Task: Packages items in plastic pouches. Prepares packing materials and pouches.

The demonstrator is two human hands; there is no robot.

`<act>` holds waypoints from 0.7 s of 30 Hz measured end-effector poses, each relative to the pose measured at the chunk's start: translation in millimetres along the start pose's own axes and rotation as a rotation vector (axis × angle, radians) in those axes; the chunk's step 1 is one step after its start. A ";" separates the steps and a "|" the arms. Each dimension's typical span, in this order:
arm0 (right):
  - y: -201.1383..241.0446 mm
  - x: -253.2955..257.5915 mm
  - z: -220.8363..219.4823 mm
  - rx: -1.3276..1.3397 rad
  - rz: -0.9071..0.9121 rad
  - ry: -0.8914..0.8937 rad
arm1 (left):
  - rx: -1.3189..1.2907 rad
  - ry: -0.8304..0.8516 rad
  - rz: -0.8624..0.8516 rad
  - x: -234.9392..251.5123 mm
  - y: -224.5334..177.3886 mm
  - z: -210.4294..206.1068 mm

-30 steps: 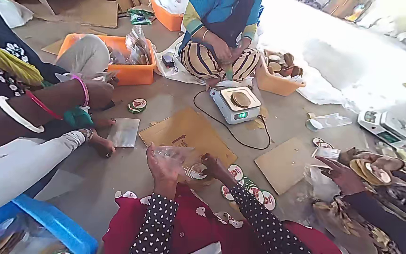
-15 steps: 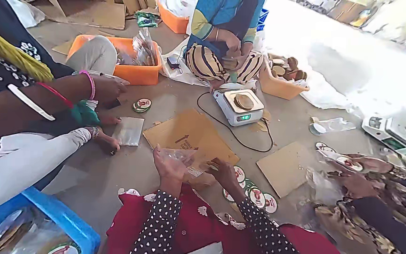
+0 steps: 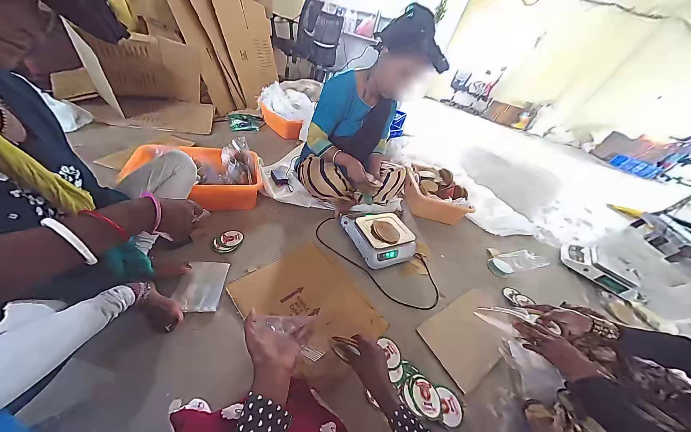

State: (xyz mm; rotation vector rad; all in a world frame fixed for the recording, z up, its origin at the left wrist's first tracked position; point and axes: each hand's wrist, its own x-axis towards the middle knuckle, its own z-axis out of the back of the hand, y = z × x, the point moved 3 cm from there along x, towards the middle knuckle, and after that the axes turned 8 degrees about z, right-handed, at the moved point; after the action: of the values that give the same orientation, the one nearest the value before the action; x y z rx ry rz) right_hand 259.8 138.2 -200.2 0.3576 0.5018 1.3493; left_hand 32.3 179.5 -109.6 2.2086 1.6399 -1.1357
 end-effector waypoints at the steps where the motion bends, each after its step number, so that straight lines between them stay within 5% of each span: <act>1: 3.7 -2.3 9.2 0.082 -0.007 -0.083 | 0.001 0.000 0.005 -0.4 0.0 -0.5; 5: 41.4 -32.3 68.0 0.510 0.055 -0.471 | -0.038 -0.006 0.030 -2.2 0.4 5.1; 9: 95.8 -65.4 122.4 0.740 0.412 -0.606 | -0.064 -0.027 0.044 -1.5 1.0 2.3; 15: 143.1 -83.0 131.0 0.436 0.845 -0.464 | -0.073 -0.027 0.070 -3.8 2.3 1.5; 21: 162.8 -72.8 113.9 0.084 0.865 -0.400 | -0.085 0.017 0.050 1.1 5.9 3.7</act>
State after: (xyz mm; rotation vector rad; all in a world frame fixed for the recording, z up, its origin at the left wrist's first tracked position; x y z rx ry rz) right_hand 175.4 102.6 -9.5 0.9641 0.0450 2.0199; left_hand 35.9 176.1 -114.6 2.1995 1.5984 -1.0183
